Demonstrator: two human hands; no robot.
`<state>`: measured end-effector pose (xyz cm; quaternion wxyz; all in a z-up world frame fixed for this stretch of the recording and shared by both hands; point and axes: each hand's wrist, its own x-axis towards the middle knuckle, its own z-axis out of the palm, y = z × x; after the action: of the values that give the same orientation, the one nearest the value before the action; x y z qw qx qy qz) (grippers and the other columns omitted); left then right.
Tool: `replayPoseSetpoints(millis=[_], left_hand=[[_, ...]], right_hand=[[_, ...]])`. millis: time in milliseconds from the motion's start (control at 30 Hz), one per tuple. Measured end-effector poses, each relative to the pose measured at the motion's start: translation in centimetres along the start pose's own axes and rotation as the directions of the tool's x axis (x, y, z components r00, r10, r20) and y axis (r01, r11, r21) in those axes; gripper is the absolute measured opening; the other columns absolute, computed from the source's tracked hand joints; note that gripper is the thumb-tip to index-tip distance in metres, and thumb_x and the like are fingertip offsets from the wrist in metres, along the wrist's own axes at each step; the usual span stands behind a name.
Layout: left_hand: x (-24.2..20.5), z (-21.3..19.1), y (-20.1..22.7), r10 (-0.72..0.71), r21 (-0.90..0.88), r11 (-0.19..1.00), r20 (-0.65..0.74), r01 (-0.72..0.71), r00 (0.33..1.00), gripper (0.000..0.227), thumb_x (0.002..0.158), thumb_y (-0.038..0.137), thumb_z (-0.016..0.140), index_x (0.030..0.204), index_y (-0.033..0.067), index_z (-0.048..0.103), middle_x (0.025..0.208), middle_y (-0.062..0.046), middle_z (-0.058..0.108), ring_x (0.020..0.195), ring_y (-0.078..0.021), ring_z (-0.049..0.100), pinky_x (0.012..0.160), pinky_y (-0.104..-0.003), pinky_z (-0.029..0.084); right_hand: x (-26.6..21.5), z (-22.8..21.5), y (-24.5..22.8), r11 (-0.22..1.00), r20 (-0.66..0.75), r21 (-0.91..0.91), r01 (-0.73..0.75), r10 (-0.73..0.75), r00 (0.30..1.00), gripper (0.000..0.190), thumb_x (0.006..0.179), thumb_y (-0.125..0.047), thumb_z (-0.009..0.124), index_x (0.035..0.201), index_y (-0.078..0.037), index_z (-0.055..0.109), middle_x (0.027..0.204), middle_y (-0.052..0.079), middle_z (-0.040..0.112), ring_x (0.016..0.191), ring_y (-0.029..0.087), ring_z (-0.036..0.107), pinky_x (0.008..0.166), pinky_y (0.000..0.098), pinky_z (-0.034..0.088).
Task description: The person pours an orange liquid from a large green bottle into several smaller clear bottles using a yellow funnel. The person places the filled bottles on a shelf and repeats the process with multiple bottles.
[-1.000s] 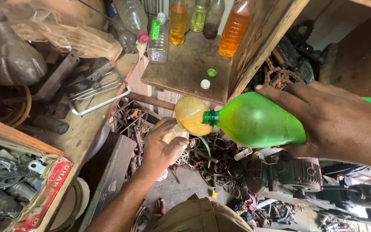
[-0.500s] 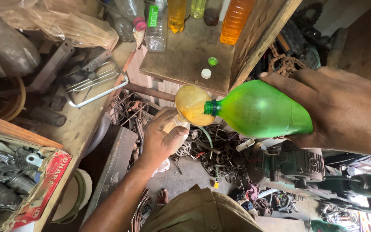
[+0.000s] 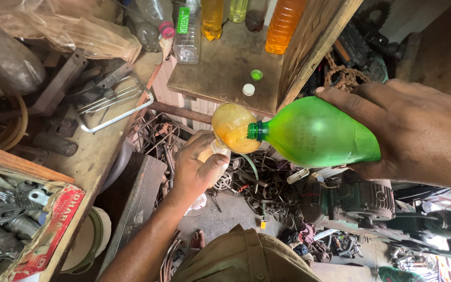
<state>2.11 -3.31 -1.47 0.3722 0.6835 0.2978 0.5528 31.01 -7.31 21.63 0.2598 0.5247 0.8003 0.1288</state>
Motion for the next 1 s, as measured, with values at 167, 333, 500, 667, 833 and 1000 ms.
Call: replayPoseSetpoints(millis=[167,333,500,667,833,1000], left_hand=[[0.07,-0.08,0.01,0.011,0.019,1.0,0.004,-0.011,1.0,0.057,0.093,0.052,0.072,0.116,0.0007,0.071,0.113,-0.012,0.071,0.108,-0.0234,0.07,0.097,-0.035,0.054],[0.24,0.04,-0.08,0.03,0.022,0.999,-0.003,-0.03,1.0,0.056,0.092,0.051,0.073,0.115,0.0006,0.07,0.113,-0.012,0.071,0.107,-0.0237,0.07,0.096,-0.035,0.055],[0.17,-0.01,0.08,0.028,0.007,1.0,0.004,-0.028,1.0,0.053,0.094,0.049,0.072,0.115,0.0007,0.071,0.113,-0.012,0.07,0.108,-0.023,0.069,0.097,-0.035,0.054],[0.05,0.0,0.35,0.005,-0.026,1.0,0.007,-0.005,1.0,0.053,0.094,0.05,0.072,0.115,0.0007,0.07,0.113,-0.011,0.07,0.109,-0.0218,0.069,0.098,-0.034,0.053],[-0.11,0.04,0.57,-0.019,-0.071,0.997,0.01,0.02,1.0,0.058,0.093,0.054,0.071,0.117,0.0013,0.071,0.114,-0.009,0.07,0.11,-0.0202,0.068,0.099,-0.034,0.053],[-0.2,-0.06,0.66,-0.018,-0.094,0.995,0.007,0.019,1.0,0.06,0.093,0.055,0.071,0.117,0.0006,0.07,0.114,-0.01,0.069,0.11,-0.0198,0.068,0.099,-0.034,0.053]], right_hand=[[-0.04,-0.13,0.06,1.0,0.002,0.021,-0.005,0.005,1.0,0.136,0.056,-0.058,0.089,0.167,-0.019,0.02,0.106,0.005,0.057,0.089,0.022,0.065,0.083,0.0397,0.058],[-0.09,-0.08,0.1,0.999,-0.06,0.018,0.032,-0.031,0.998,0.136,0.054,-0.058,0.089,0.166,-0.017,0.023,0.109,0.008,0.058,0.09,0.023,0.066,0.081,0.0411,0.058],[-0.22,-0.12,0.08,0.999,-0.074,0.039,0.03,-0.027,0.997,0.136,0.053,-0.057,0.09,0.165,-0.017,0.024,0.111,0.007,0.058,0.089,0.024,0.066,0.08,0.0415,0.058],[-0.22,-0.17,0.12,0.998,-0.053,0.055,0.012,-0.009,0.999,0.137,0.052,-0.056,0.091,0.165,-0.018,0.023,0.109,0.006,0.058,0.089,0.023,0.067,0.08,0.0405,0.059],[-0.19,-0.04,0.09,0.998,-0.008,0.064,-0.016,0.017,1.0,0.14,0.052,-0.058,0.091,0.167,-0.019,0.021,0.11,0.006,0.058,0.09,0.022,0.067,0.081,0.0395,0.06],[-0.19,-0.04,0.06,0.998,-0.039,0.06,-0.014,0.017,0.999,0.14,0.051,-0.057,0.092,0.167,-0.02,0.022,0.108,0.005,0.059,0.09,0.021,0.067,0.083,0.0392,0.06]])
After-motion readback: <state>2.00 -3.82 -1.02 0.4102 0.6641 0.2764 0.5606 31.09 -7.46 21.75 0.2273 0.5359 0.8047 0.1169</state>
